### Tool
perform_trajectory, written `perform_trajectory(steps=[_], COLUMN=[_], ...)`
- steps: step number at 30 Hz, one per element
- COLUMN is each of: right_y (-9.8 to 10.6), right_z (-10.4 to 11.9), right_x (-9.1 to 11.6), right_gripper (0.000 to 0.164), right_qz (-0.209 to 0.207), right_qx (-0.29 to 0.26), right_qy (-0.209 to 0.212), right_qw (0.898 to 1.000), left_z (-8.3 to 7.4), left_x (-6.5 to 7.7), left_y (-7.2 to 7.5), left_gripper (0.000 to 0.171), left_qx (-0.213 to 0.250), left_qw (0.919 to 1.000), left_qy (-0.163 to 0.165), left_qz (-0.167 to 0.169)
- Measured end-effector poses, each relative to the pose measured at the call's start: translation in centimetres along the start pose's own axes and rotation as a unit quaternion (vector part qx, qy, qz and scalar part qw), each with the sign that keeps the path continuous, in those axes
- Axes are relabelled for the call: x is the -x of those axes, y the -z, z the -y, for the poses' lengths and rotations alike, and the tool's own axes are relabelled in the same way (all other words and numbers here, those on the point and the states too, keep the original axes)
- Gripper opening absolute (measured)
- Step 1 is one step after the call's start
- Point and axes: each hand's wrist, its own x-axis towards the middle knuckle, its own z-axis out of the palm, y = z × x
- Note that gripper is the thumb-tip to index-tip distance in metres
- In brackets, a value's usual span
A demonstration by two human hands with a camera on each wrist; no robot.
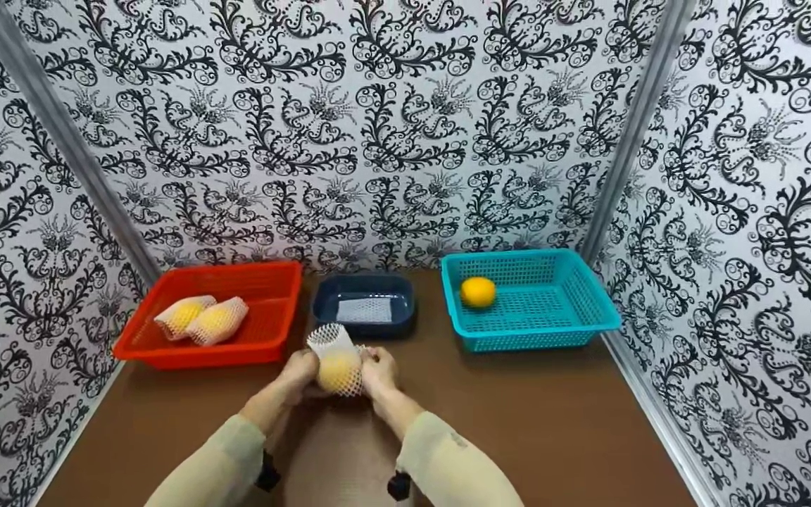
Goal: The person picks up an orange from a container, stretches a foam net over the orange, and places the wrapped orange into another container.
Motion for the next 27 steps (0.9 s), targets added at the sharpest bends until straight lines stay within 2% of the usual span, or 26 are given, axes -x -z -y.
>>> perform_trajectory(steps=[4,8,11,16,20,23,24,27], right_y=[0.3,0.8,1.2,1.8,2.1,2.6,2.9,3.5], right_z=[1.1,2.0,2.4,2.8,2.5,1.8,0.8,0.5], right_x=[-0.4,-0.5,-0.2,0.2,0.1,-0.3,-1.1,-1.3], right_gripper=[0.02,0.022,0.024,0.03,0.03,0.027,0.027,0.029], right_qz=[-0.04,-0.04,-0.024,-0.004,-0.007,-0.012,-0.012,-0.013], right_qx=[0.027,0.005,-0.021,-0.055,-0.049,-0.033,-0.025,0.016], right_qy=[0.042,0.047,0.041,0.03,0.031,0.052,0.083,0.15], right_qw=[0.998,0.998,0.999,0.998,0.998,0.998,0.996,0.988], left_z=[-0.5,-0.8,-0.8,-1.1,-1.2,-1.1,-1.1,-0.9], left_x=[0.6,0.7,0.8,1.1,1.5,1.7,1.7,1.8], left_y=[-0.5,-1.1,-1.7,-2.5,-3.0,-3.2,-3.2,-3.1], left_gripper=[0.042,0.035,0.026,0.011,0.011,0.012,0.012,0.012], left_qx=[0.091,0.157,0.187,0.212,0.248,0.273,0.276,0.283], left_qw=[0.9949,0.9852,0.9798,0.9753,0.9667,0.9596,0.9584,0.9568], left_qy=[0.023,0.04,0.045,0.048,0.055,0.059,0.06,0.058], left_qz=[0.037,0.056,0.054,0.039,0.033,0.038,0.039,0.037])
